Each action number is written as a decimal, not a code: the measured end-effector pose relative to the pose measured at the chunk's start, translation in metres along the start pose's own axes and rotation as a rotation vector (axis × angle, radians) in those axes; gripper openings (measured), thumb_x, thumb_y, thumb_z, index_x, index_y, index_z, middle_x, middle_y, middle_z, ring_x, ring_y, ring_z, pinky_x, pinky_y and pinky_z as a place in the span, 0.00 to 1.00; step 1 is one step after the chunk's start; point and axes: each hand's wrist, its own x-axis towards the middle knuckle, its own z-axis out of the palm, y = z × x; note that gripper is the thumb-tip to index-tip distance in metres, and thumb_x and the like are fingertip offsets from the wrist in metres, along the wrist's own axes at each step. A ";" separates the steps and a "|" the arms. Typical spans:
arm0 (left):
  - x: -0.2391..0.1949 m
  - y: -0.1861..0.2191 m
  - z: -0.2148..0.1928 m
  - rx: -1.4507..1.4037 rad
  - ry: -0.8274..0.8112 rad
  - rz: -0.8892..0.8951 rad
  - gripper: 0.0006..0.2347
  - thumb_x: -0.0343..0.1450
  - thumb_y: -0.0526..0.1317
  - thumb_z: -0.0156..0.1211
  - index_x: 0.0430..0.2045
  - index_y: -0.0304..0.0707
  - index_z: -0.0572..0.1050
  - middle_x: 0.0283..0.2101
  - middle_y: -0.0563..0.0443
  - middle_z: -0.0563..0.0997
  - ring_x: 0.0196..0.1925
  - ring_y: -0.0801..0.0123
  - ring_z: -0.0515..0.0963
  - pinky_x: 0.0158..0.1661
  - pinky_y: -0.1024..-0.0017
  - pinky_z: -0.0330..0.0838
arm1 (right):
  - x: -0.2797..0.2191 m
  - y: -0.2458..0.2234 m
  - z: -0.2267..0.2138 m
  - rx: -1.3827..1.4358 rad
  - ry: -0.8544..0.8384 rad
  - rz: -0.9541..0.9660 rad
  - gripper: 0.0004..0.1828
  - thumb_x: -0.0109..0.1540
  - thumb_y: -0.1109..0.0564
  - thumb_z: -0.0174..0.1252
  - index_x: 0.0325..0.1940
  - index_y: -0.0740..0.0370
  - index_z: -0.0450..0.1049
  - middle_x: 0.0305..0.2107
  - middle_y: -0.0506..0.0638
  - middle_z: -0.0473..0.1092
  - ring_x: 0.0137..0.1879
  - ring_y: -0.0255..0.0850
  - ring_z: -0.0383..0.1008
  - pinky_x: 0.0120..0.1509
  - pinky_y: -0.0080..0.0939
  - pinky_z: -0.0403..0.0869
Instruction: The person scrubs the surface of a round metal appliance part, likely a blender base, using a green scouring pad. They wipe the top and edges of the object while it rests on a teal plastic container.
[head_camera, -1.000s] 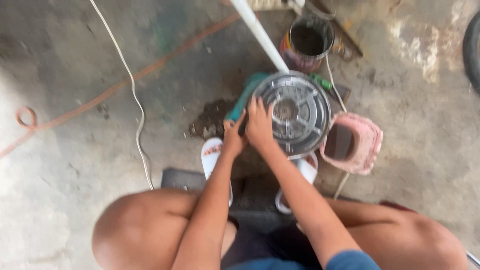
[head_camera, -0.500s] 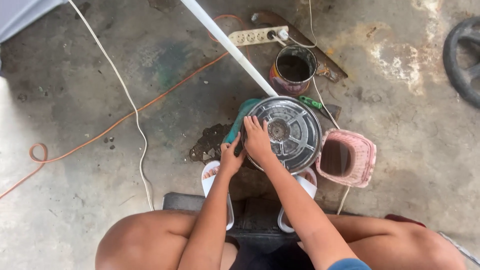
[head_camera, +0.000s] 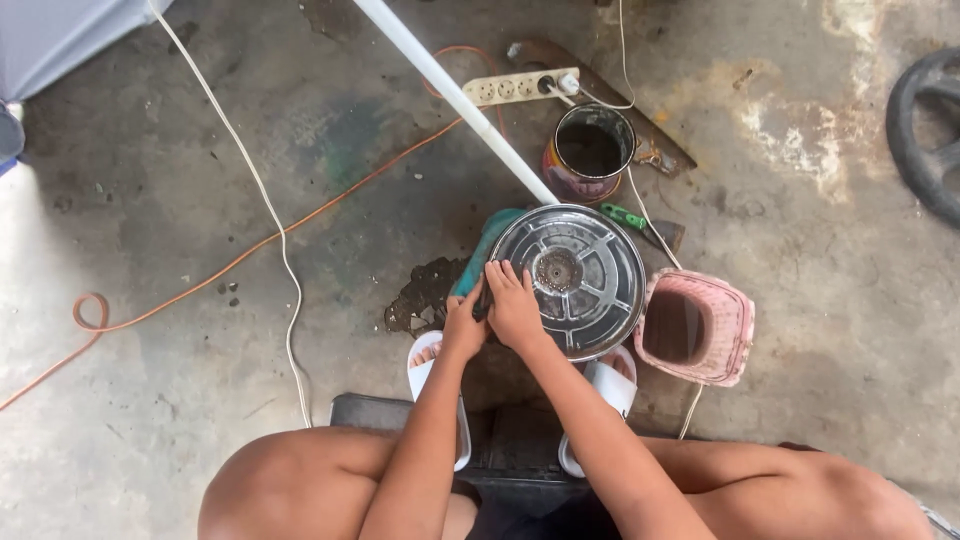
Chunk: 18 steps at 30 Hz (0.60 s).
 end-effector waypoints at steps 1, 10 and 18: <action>0.005 0.007 -0.004 -0.001 0.003 0.006 0.27 0.73 0.51 0.59 0.71 0.71 0.62 0.60 0.38 0.66 0.60 0.39 0.77 0.58 0.54 0.76 | 0.018 0.011 -0.003 -0.003 0.006 -0.002 0.43 0.53 0.61 0.53 0.76 0.61 0.59 0.69 0.56 0.64 0.77 0.51 0.58 0.78 0.67 0.55; 0.002 0.015 -0.009 0.022 -0.025 -0.046 0.27 0.74 0.54 0.59 0.71 0.69 0.63 0.61 0.37 0.67 0.62 0.41 0.76 0.59 0.56 0.75 | 0.015 0.015 -0.007 0.004 -0.064 -0.014 0.46 0.54 0.60 0.58 0.77 0.61 0.57 0.71 0.55 0.61 0.79 0.51 0.55 0.79 0.67 0.53; 0.004 0.009 -0.007 -0.017 -0.029 -0.050 0.28 0.72 0.48 0.63 0.70 0.68 0.63 0.61 0.34 0.68 0.63 0.38 0.75 0.61 0.56 0.74 | 0.002 0.006 0.002 -0.017 -0.020 -0.038 0.38 0.56 0.61 0.54 0.72 0.64 0.60 0.65 0.62 0.67 0.75 0.55 0.62 0.77 0.70 0.54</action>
